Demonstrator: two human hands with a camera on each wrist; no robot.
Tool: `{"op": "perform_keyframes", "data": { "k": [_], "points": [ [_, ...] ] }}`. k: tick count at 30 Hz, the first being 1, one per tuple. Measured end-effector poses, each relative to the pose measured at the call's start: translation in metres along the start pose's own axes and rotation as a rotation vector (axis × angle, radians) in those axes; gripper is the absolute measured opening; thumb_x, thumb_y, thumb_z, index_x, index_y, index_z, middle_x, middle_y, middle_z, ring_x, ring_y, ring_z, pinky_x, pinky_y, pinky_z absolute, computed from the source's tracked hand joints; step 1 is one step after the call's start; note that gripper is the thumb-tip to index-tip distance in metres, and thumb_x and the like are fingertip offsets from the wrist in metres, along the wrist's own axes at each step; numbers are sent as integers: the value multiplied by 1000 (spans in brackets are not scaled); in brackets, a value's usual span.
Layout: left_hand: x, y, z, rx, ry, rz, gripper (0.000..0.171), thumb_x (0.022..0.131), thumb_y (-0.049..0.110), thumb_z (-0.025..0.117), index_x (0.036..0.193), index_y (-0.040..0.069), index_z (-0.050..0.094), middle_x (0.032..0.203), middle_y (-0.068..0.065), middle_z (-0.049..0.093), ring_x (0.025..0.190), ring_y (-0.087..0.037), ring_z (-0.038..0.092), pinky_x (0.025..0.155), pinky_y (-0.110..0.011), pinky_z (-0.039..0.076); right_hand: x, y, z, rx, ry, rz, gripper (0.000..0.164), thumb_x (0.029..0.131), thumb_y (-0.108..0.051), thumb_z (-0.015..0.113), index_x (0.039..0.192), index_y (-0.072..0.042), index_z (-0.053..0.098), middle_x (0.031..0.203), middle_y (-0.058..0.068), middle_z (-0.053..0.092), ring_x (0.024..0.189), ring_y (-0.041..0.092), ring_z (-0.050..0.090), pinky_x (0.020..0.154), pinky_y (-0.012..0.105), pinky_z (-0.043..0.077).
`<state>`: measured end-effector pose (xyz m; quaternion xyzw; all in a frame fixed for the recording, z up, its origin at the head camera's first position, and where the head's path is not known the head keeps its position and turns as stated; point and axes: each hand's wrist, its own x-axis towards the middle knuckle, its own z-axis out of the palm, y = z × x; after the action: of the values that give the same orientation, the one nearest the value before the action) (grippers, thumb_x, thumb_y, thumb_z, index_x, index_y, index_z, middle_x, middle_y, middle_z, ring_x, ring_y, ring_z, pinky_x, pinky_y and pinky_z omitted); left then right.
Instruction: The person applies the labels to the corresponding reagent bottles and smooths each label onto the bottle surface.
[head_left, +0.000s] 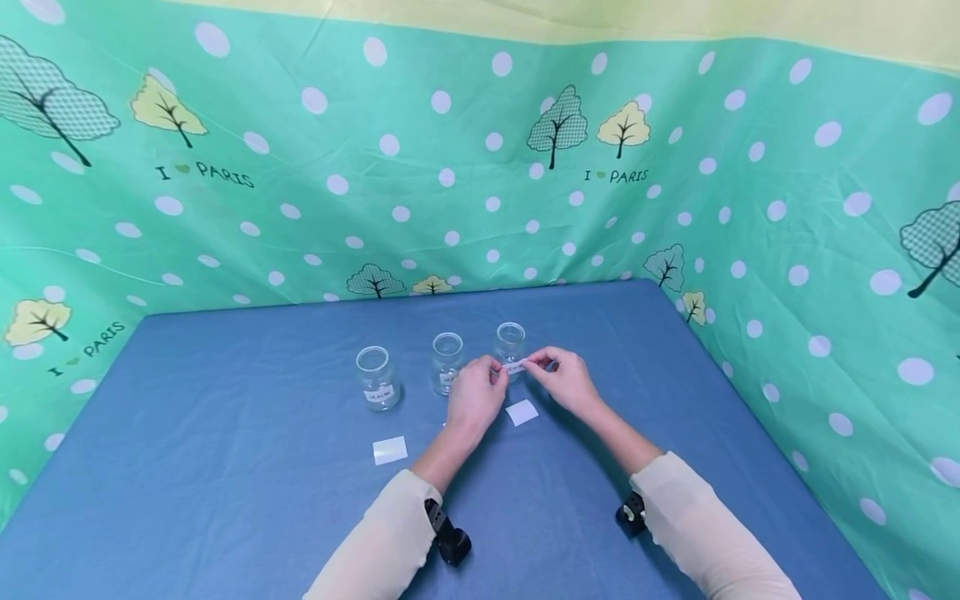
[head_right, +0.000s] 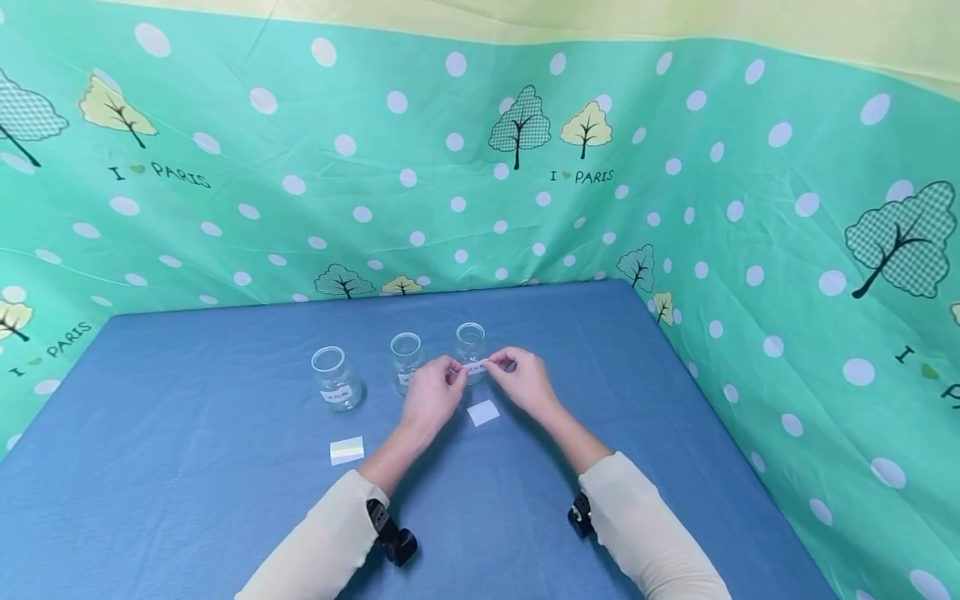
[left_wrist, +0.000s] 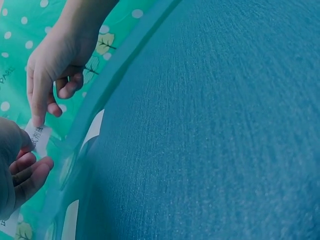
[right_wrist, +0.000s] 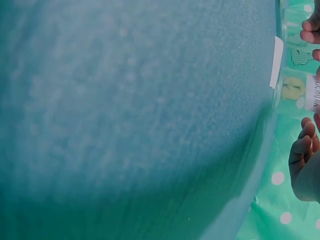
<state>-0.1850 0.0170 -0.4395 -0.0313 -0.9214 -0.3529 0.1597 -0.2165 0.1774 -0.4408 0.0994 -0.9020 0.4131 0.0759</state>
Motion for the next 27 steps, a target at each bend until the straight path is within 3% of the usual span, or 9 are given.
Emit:
{"op": "perform_keyframes", "data": {
  "k": [8,20,27],
  "points": [
    [0,2,0,44,4,8,12,86,22,64,81,11,66,67,0,58,58,-16,55,56,-32,46,0,0,0,18,18,6,15,84,-22,70,90,-8,71,77,7,66,64,13,53,56,21,43],
    [-1,1,0,107,-2,1,19,88,26,63,86,8,68,78,-8,67,72,-27,66,65,-40,52,2,1,-4,23,-53,24,38,86,-29,68,120,-14,63,84,7,66,53,14,47,49,23,40],
    [-1,3,-5,120,-19,7,31,91,33,60,90,4,69,80,-12,69,76,-30,67,68,-43,52,1,2,-4,16,-84,12,38,87,-35,64,120,-14,63,92,8,68,66,18,54,56,25,43]
  ]
}}
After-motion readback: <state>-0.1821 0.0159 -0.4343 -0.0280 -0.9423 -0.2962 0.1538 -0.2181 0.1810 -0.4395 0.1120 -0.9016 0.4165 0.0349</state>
